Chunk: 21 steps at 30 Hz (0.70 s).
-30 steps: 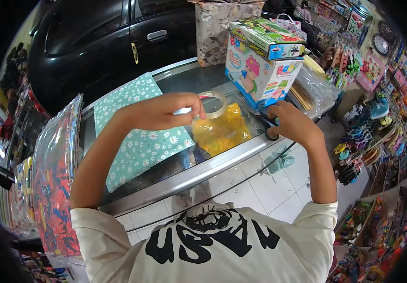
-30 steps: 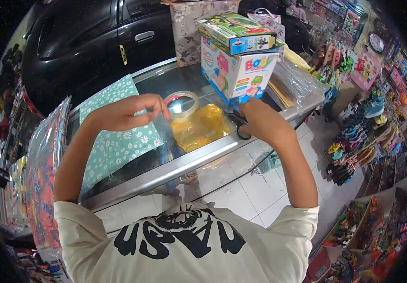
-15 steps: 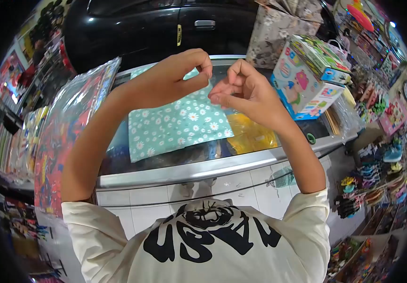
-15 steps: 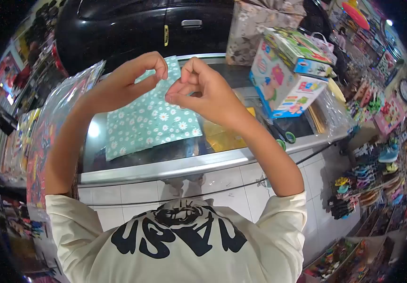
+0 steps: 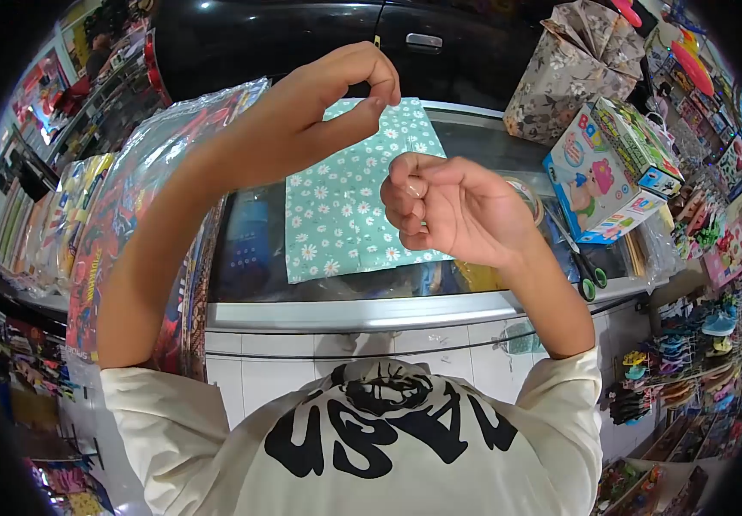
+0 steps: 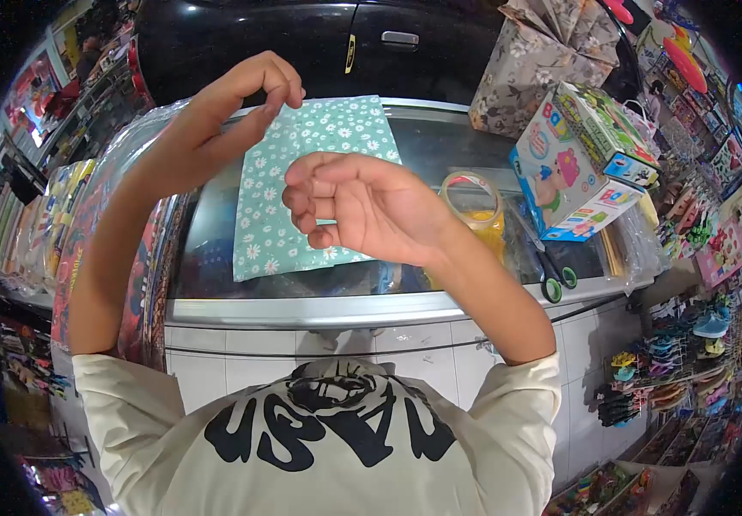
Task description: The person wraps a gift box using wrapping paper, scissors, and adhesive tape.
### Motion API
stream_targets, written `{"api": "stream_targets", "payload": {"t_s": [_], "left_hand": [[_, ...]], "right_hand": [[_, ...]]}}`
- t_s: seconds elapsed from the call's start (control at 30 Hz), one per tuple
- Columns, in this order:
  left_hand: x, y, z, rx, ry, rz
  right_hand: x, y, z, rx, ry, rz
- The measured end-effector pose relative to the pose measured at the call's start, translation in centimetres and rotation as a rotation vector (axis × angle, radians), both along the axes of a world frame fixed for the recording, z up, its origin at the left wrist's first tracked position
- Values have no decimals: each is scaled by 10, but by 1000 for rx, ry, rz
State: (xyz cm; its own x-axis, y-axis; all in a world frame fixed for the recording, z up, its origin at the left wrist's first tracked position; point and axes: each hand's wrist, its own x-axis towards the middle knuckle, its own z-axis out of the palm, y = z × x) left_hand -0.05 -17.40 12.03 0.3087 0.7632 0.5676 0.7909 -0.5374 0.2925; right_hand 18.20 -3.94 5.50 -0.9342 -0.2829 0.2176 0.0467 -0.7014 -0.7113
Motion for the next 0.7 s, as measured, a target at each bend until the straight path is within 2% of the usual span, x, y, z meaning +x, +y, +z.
{"api": "stream_targets", "payload": {"t_s": [0.07,0.27,0.37,0.57,0.7], "left_hand": [[-4,-2,0,6,25,-3],[-10,-10,3,0,64,32],[-18,-12,1,19,120,53],[-25,-18,-4,-1,145,84],[-32,-20,-8,-19,183,101]], "right_hand": [[-3,-1,-1,-38,19,52],[2,-11,-1,216,10,-288],[3,-9,-3,417,-26,-439],[-6,-11,4,1002,-171,-638],[-22,-8,12,1077,4,-825]]}}
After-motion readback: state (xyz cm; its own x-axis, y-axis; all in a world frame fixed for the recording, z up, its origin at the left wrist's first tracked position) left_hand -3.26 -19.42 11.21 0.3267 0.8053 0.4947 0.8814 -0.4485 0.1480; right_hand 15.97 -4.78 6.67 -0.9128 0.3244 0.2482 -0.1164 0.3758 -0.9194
